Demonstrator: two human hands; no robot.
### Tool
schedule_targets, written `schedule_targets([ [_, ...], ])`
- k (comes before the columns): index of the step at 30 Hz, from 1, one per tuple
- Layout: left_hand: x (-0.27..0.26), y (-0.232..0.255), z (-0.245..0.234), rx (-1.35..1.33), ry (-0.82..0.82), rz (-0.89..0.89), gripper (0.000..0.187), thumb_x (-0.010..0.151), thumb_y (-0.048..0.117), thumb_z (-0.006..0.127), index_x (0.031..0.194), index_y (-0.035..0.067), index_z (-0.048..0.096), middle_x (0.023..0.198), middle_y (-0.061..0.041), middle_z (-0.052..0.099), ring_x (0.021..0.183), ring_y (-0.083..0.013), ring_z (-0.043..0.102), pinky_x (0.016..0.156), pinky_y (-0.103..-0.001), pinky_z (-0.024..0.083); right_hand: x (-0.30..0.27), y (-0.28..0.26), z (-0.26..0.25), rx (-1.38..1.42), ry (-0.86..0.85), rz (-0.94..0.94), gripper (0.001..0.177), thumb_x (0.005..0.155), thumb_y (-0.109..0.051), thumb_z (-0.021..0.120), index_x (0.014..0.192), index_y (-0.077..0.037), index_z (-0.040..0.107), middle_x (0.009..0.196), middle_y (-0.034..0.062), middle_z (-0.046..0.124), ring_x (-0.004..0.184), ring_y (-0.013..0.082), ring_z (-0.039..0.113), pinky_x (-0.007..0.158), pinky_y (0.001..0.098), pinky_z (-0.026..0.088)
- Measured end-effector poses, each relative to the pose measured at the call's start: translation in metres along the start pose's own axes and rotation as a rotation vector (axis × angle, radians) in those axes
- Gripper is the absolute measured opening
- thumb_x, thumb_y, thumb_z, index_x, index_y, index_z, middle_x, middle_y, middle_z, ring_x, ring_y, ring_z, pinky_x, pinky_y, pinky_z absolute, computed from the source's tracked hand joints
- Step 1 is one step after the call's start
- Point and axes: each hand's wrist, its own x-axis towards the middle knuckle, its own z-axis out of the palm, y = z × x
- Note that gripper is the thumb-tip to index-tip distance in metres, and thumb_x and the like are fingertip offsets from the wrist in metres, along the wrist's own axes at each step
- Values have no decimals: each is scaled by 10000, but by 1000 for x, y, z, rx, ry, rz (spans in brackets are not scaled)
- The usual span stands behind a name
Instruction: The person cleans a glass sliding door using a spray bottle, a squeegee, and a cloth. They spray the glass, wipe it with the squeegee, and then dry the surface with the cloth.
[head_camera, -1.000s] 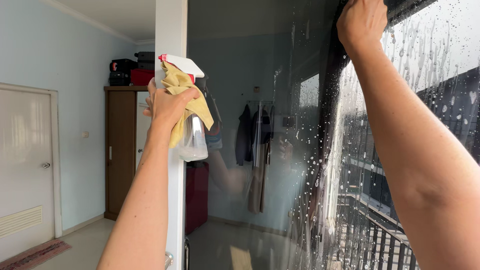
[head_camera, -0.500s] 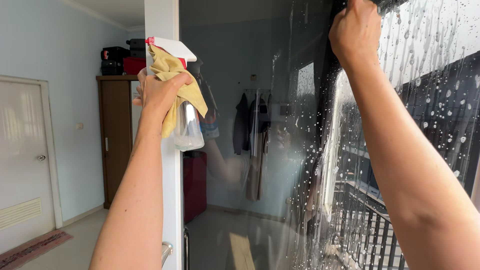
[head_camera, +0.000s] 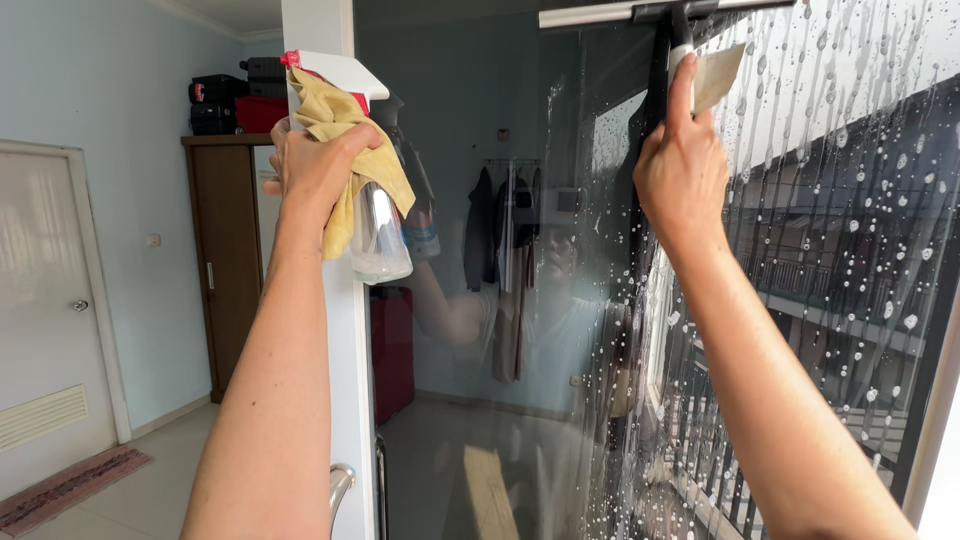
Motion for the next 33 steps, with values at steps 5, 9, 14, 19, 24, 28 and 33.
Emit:
schedule_targets([
  [5, -1, 1, -1, -10, 17, 36, 653, 549, 509, 752, 1074, 120, 756, 1532, -101, 336, 1388, -374, 329, 1148, -604, 62, -27, -14, -11, -19, -81, 88, 750, 1020, -58, 547, 1667, -84, 169, 1054, 349, 594, 776, 518, 666, 659, 584, 551],
  [9, -2, 2, -2, -16, 17, 40, 660, 552, 505, 747, 1088, 120, 747, 1490, -75, 378, 1354, -356, 365, 1142, -600, 69, -47, -18, -14, -15, -64, 85, 770, 1000, -61, 557, 1665, -102, 171, 1158, 342, 591, 771, 522, 663, 667, 582, 554],
  [14, -2, 2, -2, -3, 13, 44, 661, 560, 513, 749, 1081, 105, 734, 1429, -44, 442, 1302, -327, 449, 1131, -550, 162, -65, -25, -23, -30, -160, 163, 759, 1016, -87, 558, 1667, -119, 168, 1034, 310, 589, 752, 512, 668, 662, 587, 553],
  [19, 1, -1, 0, -39, 18, 76, 649, 565, 504, 765, 1067, 93, 738, 1432, -37, 420, 1301, -312, 433, 1123, -562, 122, -83, -32, -34, 3, -184, 185, 762, 998, -86, 560, 1658, -111, 181, 1072, 321, 589, 746, 519, 659, 660, 585, 551],
  [24, 7, -8, 2, -54, 10, 103, 686, 570, 516, 771, 1104, 89, 719, 1447, -49, 391, 1325, -332, 385, 1117, -585, 110, -104, -34, -39, 15, -200, 194, 745, 1015, -77, 544, 1665, -94, 181, 1083, 332, 586, 758, 526, 656, 667, 589, 546],
  [28, 13, -12, 4, -31, 18, 108, 699, 578, 528, 774, 1106, 73, 721, 1445, -58, 393, 1315, -331, 421, 1125, -588, 116, -124, -37, -41, 22, -208, 201, 748, 995, -60, 537, 1655, -93, 187, 1148, 352, 583, 759, 535, 648, 660, 595, 537],
  [33, 6, -11, 2, -50, 15, 117, 706, 575, 513, 757, 1140, 94, 694, 1405, -67, 440, 1298, -313, 461, 1122, -563, 162, -150, -42, -44, 58, -188, 199, 738, 981, -38, 527, 1639, -75, 197, 1273, 373, 567, 754, 536, 641, 644, 581, 543],
])
